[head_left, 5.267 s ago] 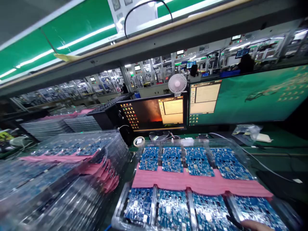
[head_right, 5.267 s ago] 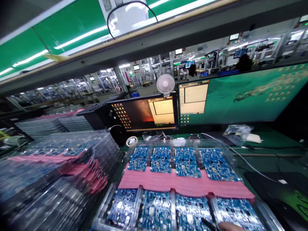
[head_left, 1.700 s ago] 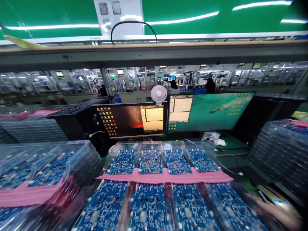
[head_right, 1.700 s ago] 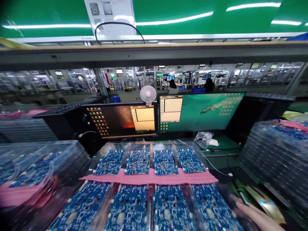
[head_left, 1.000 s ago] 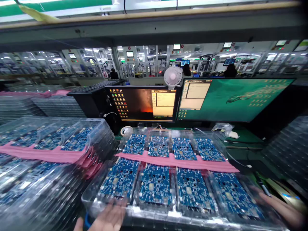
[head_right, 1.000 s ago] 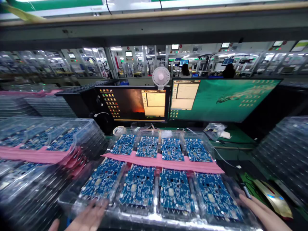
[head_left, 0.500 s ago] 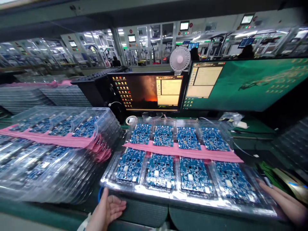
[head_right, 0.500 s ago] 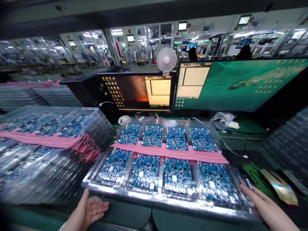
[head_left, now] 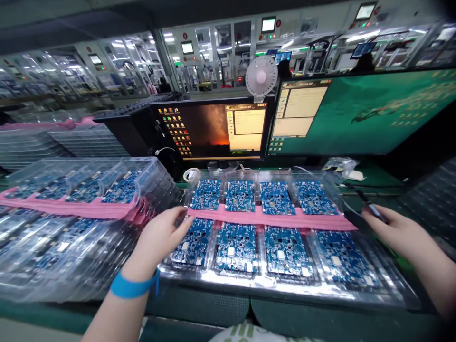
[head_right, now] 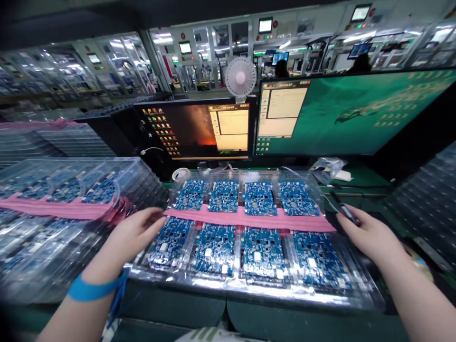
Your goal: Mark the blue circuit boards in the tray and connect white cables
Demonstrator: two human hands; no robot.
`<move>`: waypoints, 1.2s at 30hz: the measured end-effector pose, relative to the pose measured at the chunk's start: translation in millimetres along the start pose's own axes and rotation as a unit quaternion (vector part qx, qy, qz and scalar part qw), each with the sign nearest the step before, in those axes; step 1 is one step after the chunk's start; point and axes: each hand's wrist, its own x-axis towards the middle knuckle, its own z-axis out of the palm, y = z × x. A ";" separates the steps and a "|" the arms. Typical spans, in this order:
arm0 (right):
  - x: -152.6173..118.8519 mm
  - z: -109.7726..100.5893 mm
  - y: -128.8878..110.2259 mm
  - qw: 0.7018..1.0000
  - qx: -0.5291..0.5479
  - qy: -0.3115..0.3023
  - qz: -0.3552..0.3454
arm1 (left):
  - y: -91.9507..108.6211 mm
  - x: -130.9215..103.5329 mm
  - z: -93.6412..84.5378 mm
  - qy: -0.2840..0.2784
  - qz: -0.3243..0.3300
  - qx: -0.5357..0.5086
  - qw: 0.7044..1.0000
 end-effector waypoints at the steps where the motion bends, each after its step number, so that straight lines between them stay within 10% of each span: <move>1: 8.5 -0.4 -12.0 1.000 -0.022 0.001 -0.017 | 3.1 17.1 4.0 0.007 0.015 0.017 1.000; 8: 60.2 37.8 -49.0 0.985 -0.086 -0.004 -0.146 | 41.5 83.9 66.4 -0.040 0.191 0.091 0.977; 16: 76.5 75.6 -48.0 0.983 -0.118 0.027 -0.138 | 45.8 114.4 116.0 -0.021 0.195 0.127 0.972; 36: 74.0 82.0 -41.7 0.983 -0.117 -0.013 -0.139 | 39.9 117.3 130.8 0.013 0.224 0.152 0.963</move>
